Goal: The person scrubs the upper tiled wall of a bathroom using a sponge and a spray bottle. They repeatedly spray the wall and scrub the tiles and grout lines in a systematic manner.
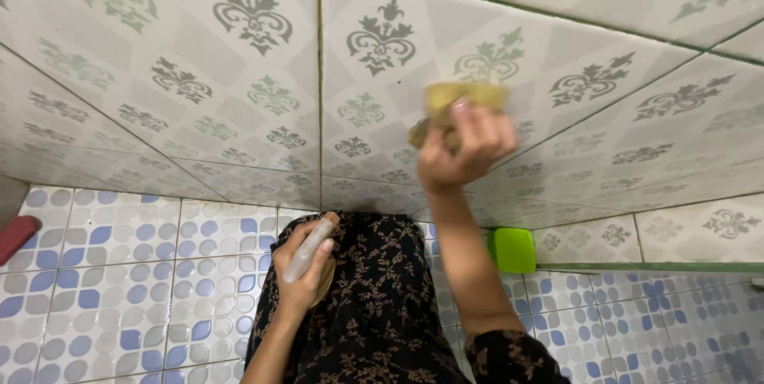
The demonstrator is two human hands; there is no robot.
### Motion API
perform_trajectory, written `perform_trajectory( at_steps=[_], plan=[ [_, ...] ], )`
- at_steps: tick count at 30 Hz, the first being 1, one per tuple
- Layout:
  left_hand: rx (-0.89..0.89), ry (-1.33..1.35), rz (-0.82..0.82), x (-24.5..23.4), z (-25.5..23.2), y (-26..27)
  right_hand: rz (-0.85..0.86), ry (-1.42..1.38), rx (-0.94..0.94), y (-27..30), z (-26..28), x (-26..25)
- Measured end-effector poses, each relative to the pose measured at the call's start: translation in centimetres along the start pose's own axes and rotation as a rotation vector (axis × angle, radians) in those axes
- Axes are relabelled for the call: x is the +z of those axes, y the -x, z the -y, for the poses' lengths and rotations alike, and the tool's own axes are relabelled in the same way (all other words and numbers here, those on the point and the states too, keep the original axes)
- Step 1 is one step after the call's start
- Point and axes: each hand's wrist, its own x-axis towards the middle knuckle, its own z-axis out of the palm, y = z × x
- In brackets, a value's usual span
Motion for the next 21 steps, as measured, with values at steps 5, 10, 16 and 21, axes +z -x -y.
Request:
perform_trajectory(
  at_steps=[5, 10, 16, 21],
  plan=[
    [0.123, -0.108, -0.010, -0.4, 0.0, -1.0, 0.279, -0.095, -0.335, 16.4, 1.0, -0.8],
    [0.281, -0.140, -0.028, -1.4, 0.0, -0.8, 0.668, -0.166, -0.514, 24.7, 1.0, -4.7],
    [0.028, -0.133, -0.013, -1.4, 0.1, -0.6, 0.360, -0.036, -0.251, 11.1, 1.6, -2.5],
    [0.199, -0.193, 0.038, -0.5, -0.8, -1.8, -0.046, -0.036, 0.031, -4.0, -0.8, -0.4]
  ],
)
